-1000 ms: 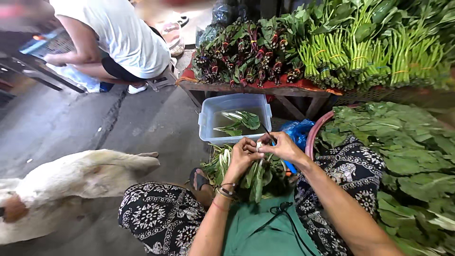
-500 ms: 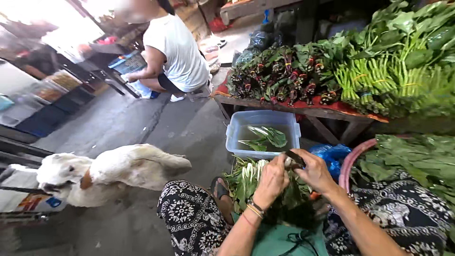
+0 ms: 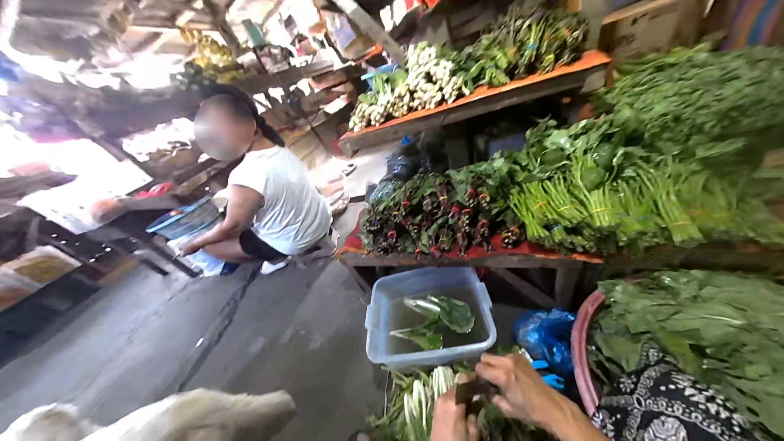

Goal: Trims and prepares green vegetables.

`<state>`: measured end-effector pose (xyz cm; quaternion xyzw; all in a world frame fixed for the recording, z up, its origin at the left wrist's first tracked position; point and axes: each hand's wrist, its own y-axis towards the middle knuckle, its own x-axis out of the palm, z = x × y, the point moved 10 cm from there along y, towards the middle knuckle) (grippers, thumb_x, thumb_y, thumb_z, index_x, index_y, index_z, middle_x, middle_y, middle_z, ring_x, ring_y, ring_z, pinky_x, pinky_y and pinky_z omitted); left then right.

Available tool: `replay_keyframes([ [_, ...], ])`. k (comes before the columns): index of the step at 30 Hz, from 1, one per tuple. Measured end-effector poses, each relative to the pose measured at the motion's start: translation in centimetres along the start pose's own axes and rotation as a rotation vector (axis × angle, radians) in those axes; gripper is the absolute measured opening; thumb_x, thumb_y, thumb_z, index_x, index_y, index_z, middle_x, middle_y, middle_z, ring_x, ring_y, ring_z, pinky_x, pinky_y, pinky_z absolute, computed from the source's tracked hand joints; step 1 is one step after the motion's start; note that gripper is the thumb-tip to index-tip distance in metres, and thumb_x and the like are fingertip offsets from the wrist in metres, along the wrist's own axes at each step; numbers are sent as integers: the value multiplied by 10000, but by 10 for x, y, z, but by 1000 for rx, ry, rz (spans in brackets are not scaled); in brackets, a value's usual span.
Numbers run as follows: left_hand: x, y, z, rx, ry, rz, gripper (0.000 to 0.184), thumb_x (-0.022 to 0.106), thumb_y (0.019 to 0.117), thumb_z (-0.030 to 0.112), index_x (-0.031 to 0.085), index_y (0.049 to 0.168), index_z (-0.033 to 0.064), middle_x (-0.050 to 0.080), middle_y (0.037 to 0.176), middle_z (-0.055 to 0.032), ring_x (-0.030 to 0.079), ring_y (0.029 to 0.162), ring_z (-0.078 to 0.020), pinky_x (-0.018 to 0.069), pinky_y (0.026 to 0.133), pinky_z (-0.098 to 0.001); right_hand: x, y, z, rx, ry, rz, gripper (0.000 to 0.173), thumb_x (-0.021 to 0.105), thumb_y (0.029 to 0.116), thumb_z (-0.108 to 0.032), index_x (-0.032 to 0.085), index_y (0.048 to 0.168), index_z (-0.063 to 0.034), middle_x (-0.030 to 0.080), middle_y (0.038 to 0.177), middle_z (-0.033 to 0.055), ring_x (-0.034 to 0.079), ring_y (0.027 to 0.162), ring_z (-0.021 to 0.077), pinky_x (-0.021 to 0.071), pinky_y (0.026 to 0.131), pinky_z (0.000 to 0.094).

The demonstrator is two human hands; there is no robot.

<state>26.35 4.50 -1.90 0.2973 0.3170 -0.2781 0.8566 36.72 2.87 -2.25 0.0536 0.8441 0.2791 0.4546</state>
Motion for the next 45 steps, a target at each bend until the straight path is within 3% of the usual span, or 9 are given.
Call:
replay_keyframes([
  [18, 12, -13, -37, -80, -28, -399, 318, 631, 944, 13, 683, 1257, -14, 746, 1091, -213, 734, 989, -393, 552, 918, -608, 38, -10, 2, 135, 49, -541, 179, 656, 906, -38, 757, 1052, -20, 722, 1050, 186, 709, 930, 385, 546, 776, 602],
  [22, -5, -18, -48, -192, -280, -246, 326, 564, 1002, 29, 599, 1305, -87, 728, 1131, -193, 721, 1038, -275, 558, 981, -482, 22, -8, 26, 322, -62, -492, 200, 652, 926, -80, 718, 1098, -2, 705, 1093, 215, 706, 950, 412, 553, 786, 594],
  [25, -26, -17, -49, -200, -626, -48, 310, 468, 997, -36, 539, 1290, -108, 734, 1083, -111, 715, 980, -158, 579, 930, -368, 5, -7, 39, 406, -123, -413, 229, 651, 933, -92, 711, 1131, 6, 705, 1095, 227, 709, 941, 422, 557, 774, 595],
  [29, -46, -20, -67, -361, -1188, 259, 304, 465, 1026, 77, 529, 1317, 17, 755, 1070, -140, 751, 877, -234, 624, 795, -375, -2, -9, 45, 526, -188, -429, 264, 655, 964, -150, 692, 1167, 15, 698, 1109, 239, 703, 972, 428, 555, 805, 586],
  [32, -54, -18, -79, -442, -1593, 413, 238, 518, 1023, 126, 646, 1223, 133, 747, 1148, -102, 749, 936, -252, 624, 826, -425, -4, -19, 58, 758, -251, -525, 547, 720, 964, -346, 594, 1341, 30, 593, 1337, 286, 676, 1042, 466, 546, 868, 607],
  [34, -55, -14, -83, -489, -1754, 467, 250, 451, 1049, 124, 658, 1189, 115, 749, 1143, -86, 750, 948, -241, 629, 830, -422, -8, -27, 70, 882, -279, -567, 648, 711, 971, -339, 484, 1460, 21, 487, 1460, 312, 649, 1085, 504, 529, 896, 629],
  [37, -56, -16, -87, -589, -1823, 554, 327, 334, 1100, 144, 645, 1177, 78, 752, 1107, -89, 750, 956, -241, 629, 838, -421, -8, -45, 85, 996, -259, -641, 706, 711, 965, -217, 372, 1537, 18, 499, 1427, 359, 585, 1180, 560, 460, 961, 701],
  [41, -54, -21, -84, -717, -1750, 644, 331, 301, 1110, 174, 615, 1174, 88, 748, 1103, -60, 735, 960, -185, 609, 789, -352, -14, -51, 91, 1020, -301, -728, 648, 666, 937, -66, 383, 1513, 20, 617, 1279, 334, 603, 1198, 518, 468, 963, 677],
  [45, -50, -24, -85, -756, -1741, 678, 300, 326, 1106, 179, 609, 1157, 93, 734, 1124, -53, 720, 981, -184, 598, 795, -363, -21, -41, 83, 994, -340, -669, 596, 653, 950, -116, 410, 1478, 17, 652, 1223, 292, 644, 1148, 473, 503, 925, 625],
])
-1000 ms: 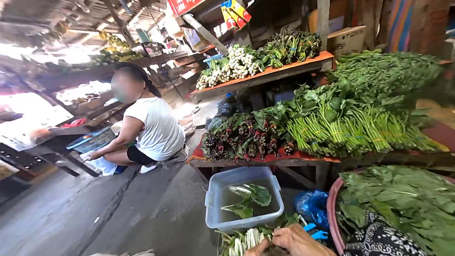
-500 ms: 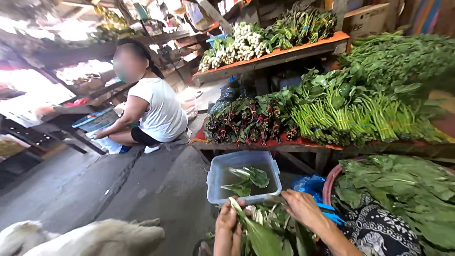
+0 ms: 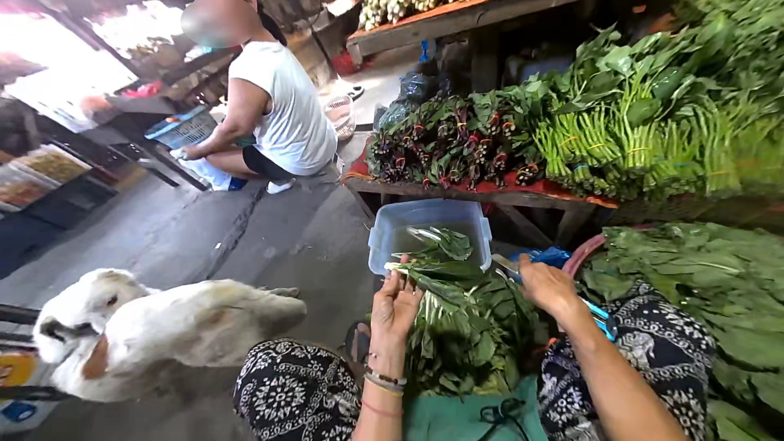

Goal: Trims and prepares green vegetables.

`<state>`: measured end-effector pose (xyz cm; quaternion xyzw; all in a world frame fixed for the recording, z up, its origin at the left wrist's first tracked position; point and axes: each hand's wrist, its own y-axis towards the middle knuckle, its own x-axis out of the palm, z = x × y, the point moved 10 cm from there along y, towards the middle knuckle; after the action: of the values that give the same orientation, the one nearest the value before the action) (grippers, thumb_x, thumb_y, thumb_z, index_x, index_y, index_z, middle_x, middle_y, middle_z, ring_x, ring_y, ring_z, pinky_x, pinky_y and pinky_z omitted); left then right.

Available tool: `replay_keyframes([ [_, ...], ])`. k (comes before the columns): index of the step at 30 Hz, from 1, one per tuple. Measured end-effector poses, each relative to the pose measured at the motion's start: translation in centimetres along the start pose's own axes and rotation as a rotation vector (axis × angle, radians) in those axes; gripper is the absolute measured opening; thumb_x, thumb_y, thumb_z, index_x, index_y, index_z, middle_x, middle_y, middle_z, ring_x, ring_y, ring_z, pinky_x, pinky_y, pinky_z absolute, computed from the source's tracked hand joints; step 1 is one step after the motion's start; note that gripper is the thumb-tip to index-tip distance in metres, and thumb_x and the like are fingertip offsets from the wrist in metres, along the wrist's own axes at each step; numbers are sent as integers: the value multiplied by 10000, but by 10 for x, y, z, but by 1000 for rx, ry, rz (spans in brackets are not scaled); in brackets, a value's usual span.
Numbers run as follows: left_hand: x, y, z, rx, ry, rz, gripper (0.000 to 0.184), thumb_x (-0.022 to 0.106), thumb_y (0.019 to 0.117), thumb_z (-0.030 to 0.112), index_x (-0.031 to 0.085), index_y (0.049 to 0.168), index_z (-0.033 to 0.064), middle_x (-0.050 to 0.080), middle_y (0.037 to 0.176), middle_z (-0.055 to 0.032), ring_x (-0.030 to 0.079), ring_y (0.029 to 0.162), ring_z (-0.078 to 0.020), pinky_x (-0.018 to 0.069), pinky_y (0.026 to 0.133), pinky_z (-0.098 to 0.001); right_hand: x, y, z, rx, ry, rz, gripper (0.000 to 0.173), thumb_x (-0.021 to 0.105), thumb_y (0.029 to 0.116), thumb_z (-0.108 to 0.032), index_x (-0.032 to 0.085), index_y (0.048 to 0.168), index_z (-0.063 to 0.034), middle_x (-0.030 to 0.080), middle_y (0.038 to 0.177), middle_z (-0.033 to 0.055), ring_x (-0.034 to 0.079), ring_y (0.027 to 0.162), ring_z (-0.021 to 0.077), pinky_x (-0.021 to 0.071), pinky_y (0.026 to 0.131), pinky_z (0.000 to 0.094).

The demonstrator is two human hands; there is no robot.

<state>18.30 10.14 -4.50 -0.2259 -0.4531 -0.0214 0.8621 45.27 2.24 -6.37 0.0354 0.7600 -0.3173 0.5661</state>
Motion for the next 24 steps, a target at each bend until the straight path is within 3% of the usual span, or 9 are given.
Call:
replay_keyframes([
  [9, -3, -3, -6, 0, -2, 83, 194, 371, 1096, 144, 544, 1176, 106, 699, 1170, -56, 695, 1007, -191, 581, 822, -386, 15, 2, -8, -50, -27, -88, 522, 662, 993, -240, 497, 1422, 7, 639, 1271, 285, 620, 1205, 461, 489, 962, 627],
  [12, -2, -4, -8, 10, 45, 48, 213, 365, 1096, 148, 544, 1210, 139, 718, 1144, -37, 707, 966, -176, 585, 777, -370, 12, -1, -10, -64, -8, -73, 594, 654, 1006, -351, 476, 1447, 5, 635, 1278, 291, 619, 1203, 466, 480, 969, 636],
  [15, 3, -4, -12, 0, 65, -52, 260, 358, 1091, 132, 580, 1226, 111, 717, 1039, -56, 720, 836, -193, 618, 728, -380, 9, -3, -12, -103, 38, -64, 672, 460, 1072, -508, 375, 1548, -42, 579, 1378, 295, 592, 1239, 480, 456, 998, 645],
  [17, 8, -4, -20, -48, 92, -150, 285, 367, 1091, 127, 583, 1265, 61, 690, 970, -90, 701, 757, -200, 618, 699, -370, 4, -3, -18, -172, 120, -9, 547, 363, 1114, -438, 405, 1544, -104, 558, 1407, 271, 588, 1244, 469, 460, 994, 646],
  [20, 13, -6, -29, -88, 239, -283, 311, 398, 1063, 65, 551, 1333, 37, 699, 952, -110, 697, 727, -193, 616, 709, -357, -9, -6, -34, -371, 395, 109, 416, 372, 1123, -260, 540, 1472, -107, 656, 1266, 234, 643, 1156, 419, 476, 988, 621],
  [22, 17, -9, -31, -72, 373, -334, 297, 480, 1017, 19, 585, 1294, 18, 713, 968, -113, 703, 742, -185, 615, 727, -344, -11, -13, -48, -524, 628, 133, 388, 371, 1106, -208, 616, 1352, -33, 702, 1017, 184, 675, 920, 331, 518, 862, 549],
  [24, 21, -10, -33, -59, 504, -385, 281, 538, 976, 16, 641, 1237, 7, 728, 968, -104, 708, 767, -168, 614, 749, -326, -8, -21, -62, -616, 803, 108, 374, 365, 1089, -222, 638, 1194, 12, 654, 884, 112, 622, 777, 213, 522, 742, 430],
])
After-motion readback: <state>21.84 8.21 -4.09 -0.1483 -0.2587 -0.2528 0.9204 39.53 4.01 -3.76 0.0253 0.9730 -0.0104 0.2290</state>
